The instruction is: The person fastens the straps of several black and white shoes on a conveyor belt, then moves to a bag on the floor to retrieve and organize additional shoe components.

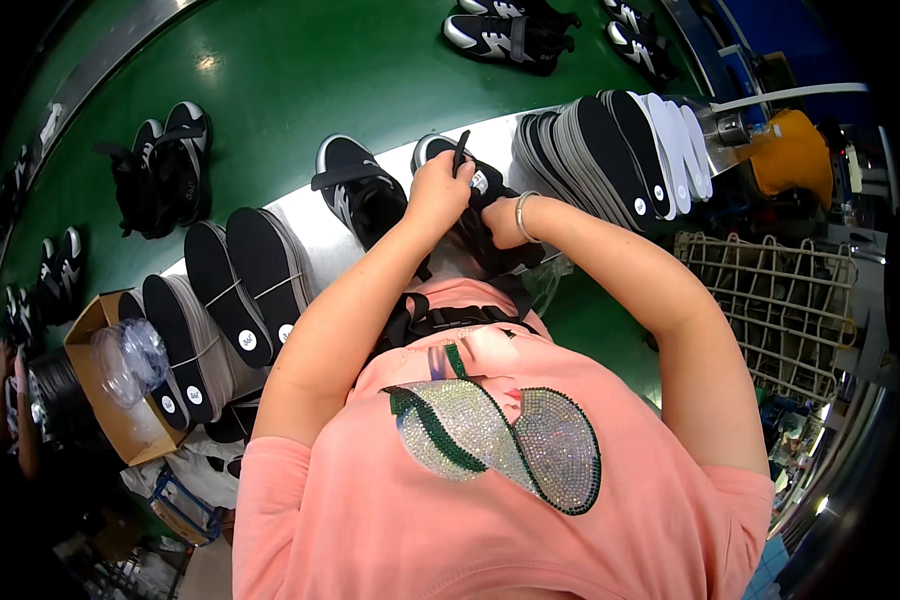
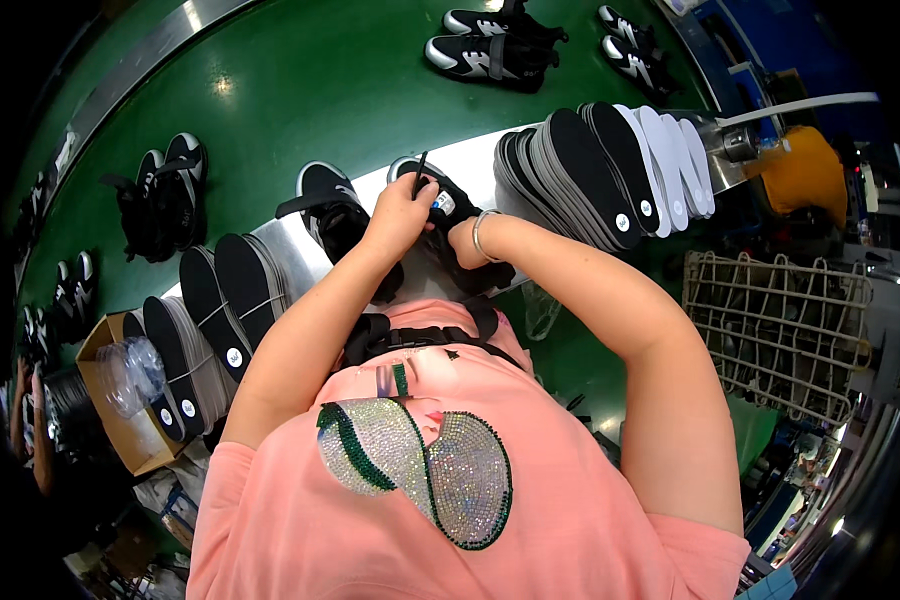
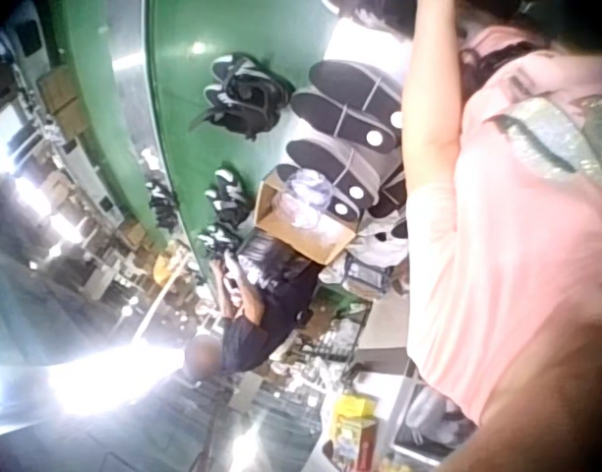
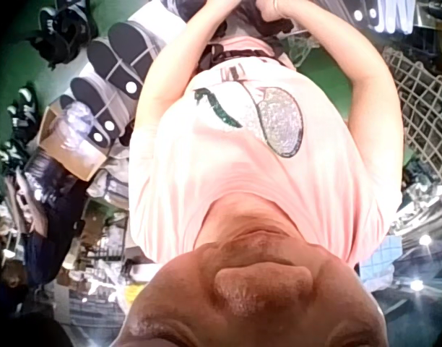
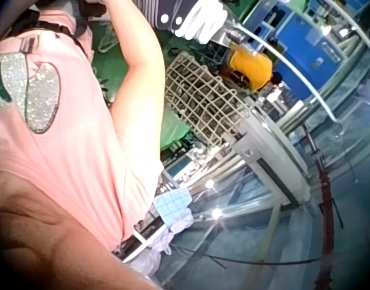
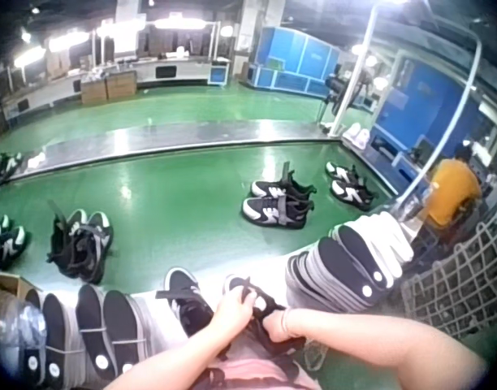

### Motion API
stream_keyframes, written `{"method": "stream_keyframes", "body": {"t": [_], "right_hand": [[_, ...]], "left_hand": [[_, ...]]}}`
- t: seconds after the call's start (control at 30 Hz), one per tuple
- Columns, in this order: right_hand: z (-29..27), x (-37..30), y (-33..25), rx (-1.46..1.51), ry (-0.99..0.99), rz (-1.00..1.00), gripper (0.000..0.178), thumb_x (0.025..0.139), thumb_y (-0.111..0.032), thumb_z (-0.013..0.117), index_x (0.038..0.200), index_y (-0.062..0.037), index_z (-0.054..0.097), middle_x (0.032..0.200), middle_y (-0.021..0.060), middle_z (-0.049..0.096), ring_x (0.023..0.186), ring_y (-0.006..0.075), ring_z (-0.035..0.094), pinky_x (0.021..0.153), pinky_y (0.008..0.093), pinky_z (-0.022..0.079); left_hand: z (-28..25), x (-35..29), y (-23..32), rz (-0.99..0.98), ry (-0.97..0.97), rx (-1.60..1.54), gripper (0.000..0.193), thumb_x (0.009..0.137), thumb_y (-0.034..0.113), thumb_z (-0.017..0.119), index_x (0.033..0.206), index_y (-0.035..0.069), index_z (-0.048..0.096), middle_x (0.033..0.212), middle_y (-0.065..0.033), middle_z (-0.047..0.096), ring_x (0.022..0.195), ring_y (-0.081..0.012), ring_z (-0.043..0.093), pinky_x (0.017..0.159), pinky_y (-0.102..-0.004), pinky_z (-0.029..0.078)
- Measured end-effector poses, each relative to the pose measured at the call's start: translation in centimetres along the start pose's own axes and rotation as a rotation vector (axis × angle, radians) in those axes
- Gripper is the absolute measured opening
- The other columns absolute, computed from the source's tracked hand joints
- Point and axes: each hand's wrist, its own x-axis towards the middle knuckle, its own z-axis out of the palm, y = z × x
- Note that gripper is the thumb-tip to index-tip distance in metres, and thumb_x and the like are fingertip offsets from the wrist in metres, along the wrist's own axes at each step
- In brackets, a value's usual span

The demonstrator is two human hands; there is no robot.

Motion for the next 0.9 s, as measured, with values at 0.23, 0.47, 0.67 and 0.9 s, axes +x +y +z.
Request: {"method": "stream_keyframes", "body": {"t": [0.23, 0.47, 0.67, 0.9], "right_hand": [[-0.4, -1.8, -2.4, 0.056, 0.206, 0.317, 0.020, 0.073, -0.009, 0.057, 0.090, -0.0069, 0.065, 0.097, 0.0080, 0.063, 0.091, 0.0219, 0.060, 0.074, 0.0311, 0.049], [-0.9, -4.6, -1.8, 0.014, 0.068, 0.096, 0.023, 0.073, -0.014, 0.051, 0.089, -0.0044, 0.064, 0.095, 0.0152, 0.062, 0.092, 0.0256, 0.059, 0.086, 0.0398, 0.039], [2.7, -5.4, -1.5, 0.032, 0.181, 0.041, 0.028, 0.073, -0.017, 0.047, 0.096, -0.0026, 0.055, 0.089, 0.0160, 0.061, 0.094, 0.0291, 0.056, 0.095, 0.0585, 0.019], [3.0, -6.5, -1.6, 0.222, 0.403, -0.010, 0.027, 0.075, -0.017, 0.047, 0.095, 0.0000, 0.055, 0.090, 0.0184, 0.060, 0.092, 0.0306, 0.056, 0.097, 0.0589, 0.012]], "left_hand": [[0.4, 0.5, -1.5, 0.114, 0.027, 0.099, 0.023, 0.080, 0.020, 0.052, 0.082, -0.002, 0.056, 0.070, -0.0216, 0.058, 0.071, -0.0398, 0.055, 0.064, -0.0435, 0.042], [0.1, -0.2, -0.4, 0.135, 0.058, 0.177, 0.022, 0.081, 0.019, 0.052, 0.083, -0.002, 0.055, 0.067, -0.0196, 0.057, 0.064, -0.0340, 0.056, 0.059, -0.0405, 0.042], [0.3, 0.0, -0.9, 0.162, 0.060, 0.238, 0.021, 0.083, 0.018, 0.051, 0.089, -0.001, 0.055, 0.059, -0.0142, 0.057, 0.049, -0.0214, 0.057, 0.049, -0.0315, 0.044], [-0.2, -0.2, -1.1, 0.064, 0.026, 0.114, 0.020, 0.081, 0.018, 0.053, 0.086, -0.001, 0.055, 0.076, -0.0222, 0.058, 0.075, -0.0390, 0.056, 0.067, -0.0428, 0.042]]}}
